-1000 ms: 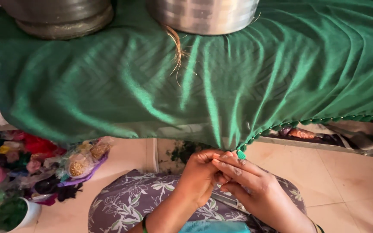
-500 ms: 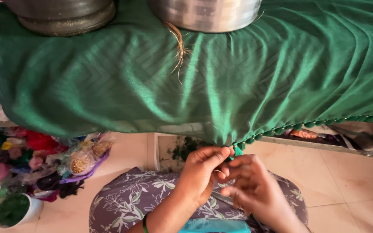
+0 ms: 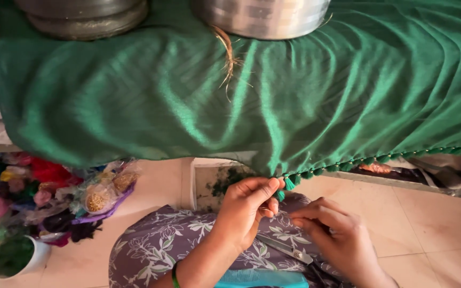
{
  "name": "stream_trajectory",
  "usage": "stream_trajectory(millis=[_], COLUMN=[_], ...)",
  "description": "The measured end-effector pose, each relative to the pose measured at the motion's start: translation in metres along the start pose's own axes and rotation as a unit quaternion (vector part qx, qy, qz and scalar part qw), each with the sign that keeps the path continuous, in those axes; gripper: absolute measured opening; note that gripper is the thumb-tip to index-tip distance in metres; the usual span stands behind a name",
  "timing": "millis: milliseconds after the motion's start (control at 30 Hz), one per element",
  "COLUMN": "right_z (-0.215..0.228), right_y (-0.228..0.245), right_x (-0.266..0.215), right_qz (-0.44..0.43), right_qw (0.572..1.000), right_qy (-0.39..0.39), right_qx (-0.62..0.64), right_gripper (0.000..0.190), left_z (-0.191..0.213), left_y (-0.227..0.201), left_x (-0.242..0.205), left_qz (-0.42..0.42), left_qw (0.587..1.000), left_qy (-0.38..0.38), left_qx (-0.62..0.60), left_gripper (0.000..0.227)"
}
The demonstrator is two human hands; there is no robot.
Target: Adding green decorative tassels to the edge of a green fabric piece using thread and scissors.
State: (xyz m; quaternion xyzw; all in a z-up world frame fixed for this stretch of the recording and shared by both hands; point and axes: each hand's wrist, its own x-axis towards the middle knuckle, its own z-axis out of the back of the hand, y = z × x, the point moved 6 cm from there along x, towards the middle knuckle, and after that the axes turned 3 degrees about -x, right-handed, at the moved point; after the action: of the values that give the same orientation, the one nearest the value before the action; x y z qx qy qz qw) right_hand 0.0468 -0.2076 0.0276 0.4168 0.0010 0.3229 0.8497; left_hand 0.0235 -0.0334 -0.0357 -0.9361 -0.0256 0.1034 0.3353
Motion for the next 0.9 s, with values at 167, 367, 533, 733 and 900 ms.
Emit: stream_trajectory(millis=[167,367,533,733,900], right_z=[0.024,0.030,0.020,0.021,0.012], right_y=[0.045,0.107,0.114,0.127,0.153], right_x=[0.020,0.048,0.055,0.066,0.082], right_qz=[0.141,0.331,0.353,0.364,0.452], right_qw=[0.989,0.921,0.896,0.884,0.846], right_qy=[-0.012,0.031,0.046,0.051,0.127], right_qx=[-0.048,-0.202,-0.264,-0.290,-0.255], right_gripper=[0.020,0.030,0.029,0.026,0.030], left_z=[0.007,-0.005,-0.004,-0.011,-0.002], left_y=[-0.007,-0.036,-0.043,-0.059,-0.039], left_x=[0.001,0.001,-0.001,-0.013,-0.016], left_qz=[0.003,0.010,0.020,-0.120,-0.089], left_qw=[0.986,0.962,0.953,0.870,0.932], left_qy=[-0.007,0.104,0.102,0.061,0.038], left_qx=[0.164,0.252,0.285,0.474,0.349], left_gripper=[0.021,0.019,0.018,0.022,0.022])
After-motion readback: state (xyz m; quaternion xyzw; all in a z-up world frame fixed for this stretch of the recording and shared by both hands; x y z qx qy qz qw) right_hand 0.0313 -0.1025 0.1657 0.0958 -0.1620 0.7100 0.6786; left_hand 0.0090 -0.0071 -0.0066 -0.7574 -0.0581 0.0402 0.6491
